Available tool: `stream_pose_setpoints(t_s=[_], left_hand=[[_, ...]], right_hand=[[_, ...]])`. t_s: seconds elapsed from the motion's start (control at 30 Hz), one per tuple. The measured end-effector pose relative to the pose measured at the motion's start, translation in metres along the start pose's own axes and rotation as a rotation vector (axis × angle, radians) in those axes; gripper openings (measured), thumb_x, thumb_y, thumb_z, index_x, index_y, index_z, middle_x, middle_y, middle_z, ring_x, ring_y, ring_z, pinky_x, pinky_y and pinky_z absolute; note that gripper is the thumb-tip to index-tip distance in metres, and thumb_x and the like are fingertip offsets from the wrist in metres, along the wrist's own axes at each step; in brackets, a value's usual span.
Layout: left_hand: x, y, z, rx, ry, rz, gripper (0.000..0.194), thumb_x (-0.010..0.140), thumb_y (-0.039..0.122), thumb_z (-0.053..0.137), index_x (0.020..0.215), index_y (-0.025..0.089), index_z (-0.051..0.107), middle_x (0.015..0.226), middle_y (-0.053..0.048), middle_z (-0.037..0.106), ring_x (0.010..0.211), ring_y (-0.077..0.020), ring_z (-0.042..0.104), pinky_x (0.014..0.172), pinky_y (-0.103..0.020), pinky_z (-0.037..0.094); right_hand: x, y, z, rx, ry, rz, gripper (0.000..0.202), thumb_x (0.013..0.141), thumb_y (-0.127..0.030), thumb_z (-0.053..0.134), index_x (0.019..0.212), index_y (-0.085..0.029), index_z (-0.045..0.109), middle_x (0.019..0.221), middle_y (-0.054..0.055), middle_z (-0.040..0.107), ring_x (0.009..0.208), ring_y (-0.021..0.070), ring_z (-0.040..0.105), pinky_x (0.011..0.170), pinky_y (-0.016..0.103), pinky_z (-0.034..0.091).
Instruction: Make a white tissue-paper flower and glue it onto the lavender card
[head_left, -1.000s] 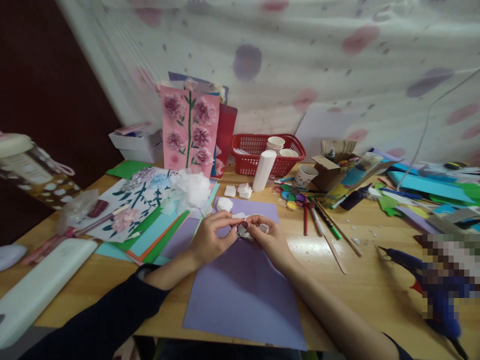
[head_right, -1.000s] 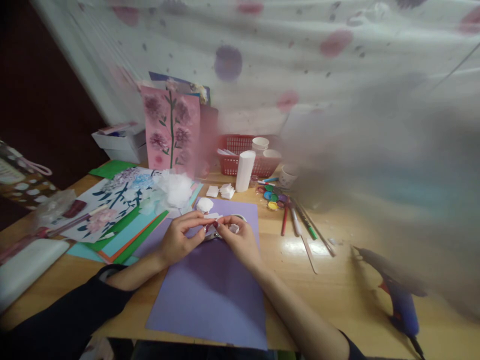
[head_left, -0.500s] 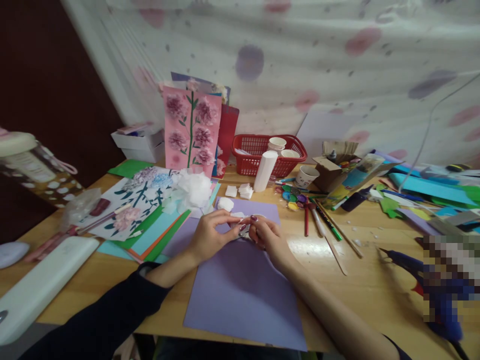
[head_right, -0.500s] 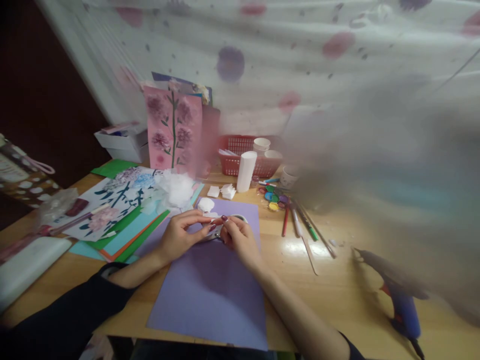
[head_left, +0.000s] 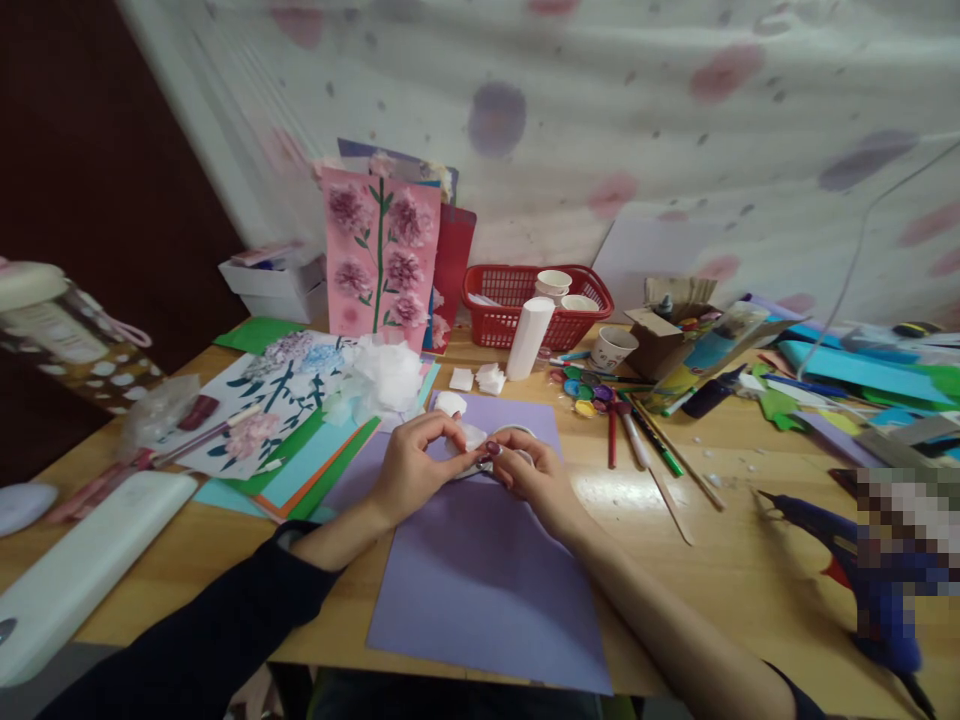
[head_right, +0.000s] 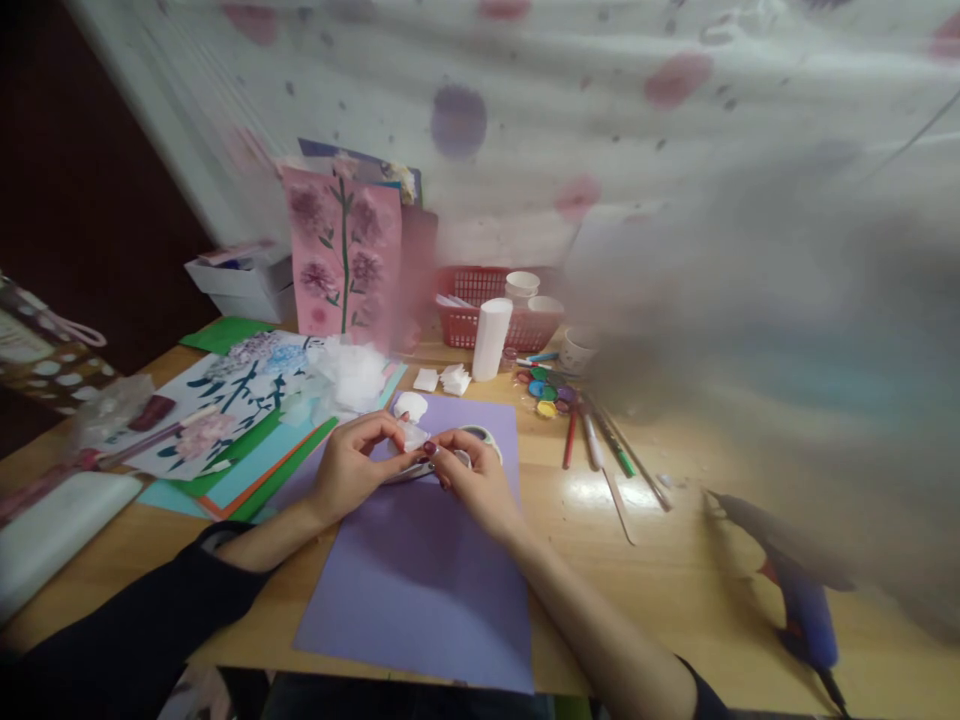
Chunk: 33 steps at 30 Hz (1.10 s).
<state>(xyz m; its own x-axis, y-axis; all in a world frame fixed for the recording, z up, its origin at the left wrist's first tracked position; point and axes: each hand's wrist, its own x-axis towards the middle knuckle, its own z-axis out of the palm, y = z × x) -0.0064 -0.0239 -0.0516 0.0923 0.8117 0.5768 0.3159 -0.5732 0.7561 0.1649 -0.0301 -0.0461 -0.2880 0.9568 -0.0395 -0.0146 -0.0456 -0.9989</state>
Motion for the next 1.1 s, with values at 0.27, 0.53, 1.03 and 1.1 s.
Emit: stream_pose_setpoints(t_s=[0.27,0.53,1.03,1.1], left_hand=[[-0.0022,-0.0032,-0.0004,-0.009,-0.078,0.016,0.026,0.076,0.029,0.075,0.061,0.018,0.056,0.063,0.003,0.057,0.061,-0.0117,0.055,0.095,-0.038,0.051],[-0.0018,0.0012,0.0010,-0.006,-0.078,-0.010,0.030,0.077,0.027,0.074,0.058,0.018,0.052,0.061,0.004,0.054,0.060,-0.0104,0.054,0.093,-0.034,0.052],[-0.0001,0.0023,-0.0046,-0.096,-0.080,-0.095,0.013,0.077,0.018,0.062,0.085,0.015,0.072,0.086,-0.008,0.073,0.084,-0.0192,0.068,0.078,-0.031,0.055],[-0.0006,0.0007,-0.0027,-0.083,-0.071,-0.107,0.013,0.077,0.021,0.064,0.085,0.016,0.073,0.086,-0.008,0.073,0.083,-0.0195,0.069,0.077,-0.031,0.055]], right_hand=[[0.0001,0.0008,0.0019,-0.209,-0.030,-0.110,0.029,0.078,-0.045,0.065,0.081,-0.016,0.062,0.062,-0.004,0.048,0.055,0.0090,0.041,0.053,0.024,0.031],[0.0001,0.0022,0.0012,-0.162,-0.012,-0.096,0.027,0.078,-0.043,0.063,0.078,-0.016,0.065,0.064,-0.002,0.051,0.055,0.0092,0.041,0.052,0.024,0.030],[0.0020,0.0027,-0.0017,-0.050,0.084,-0.085,0.029,0.078,-0.045,0.064,0.082,-0.017,0.067,0.050,-0.007,0.041,0.044,0.0067,0.029,0.045,0.021,0.022],[0.0013,0.0020,-0.0013,-0.079,0.082,-0.113,0.028,0.078,-0.044,0.064,0.082,-0.017,0.068,0.054,-0.006,0.046,0.046,0.0072,0.032,0.046,0.021,0.025]])
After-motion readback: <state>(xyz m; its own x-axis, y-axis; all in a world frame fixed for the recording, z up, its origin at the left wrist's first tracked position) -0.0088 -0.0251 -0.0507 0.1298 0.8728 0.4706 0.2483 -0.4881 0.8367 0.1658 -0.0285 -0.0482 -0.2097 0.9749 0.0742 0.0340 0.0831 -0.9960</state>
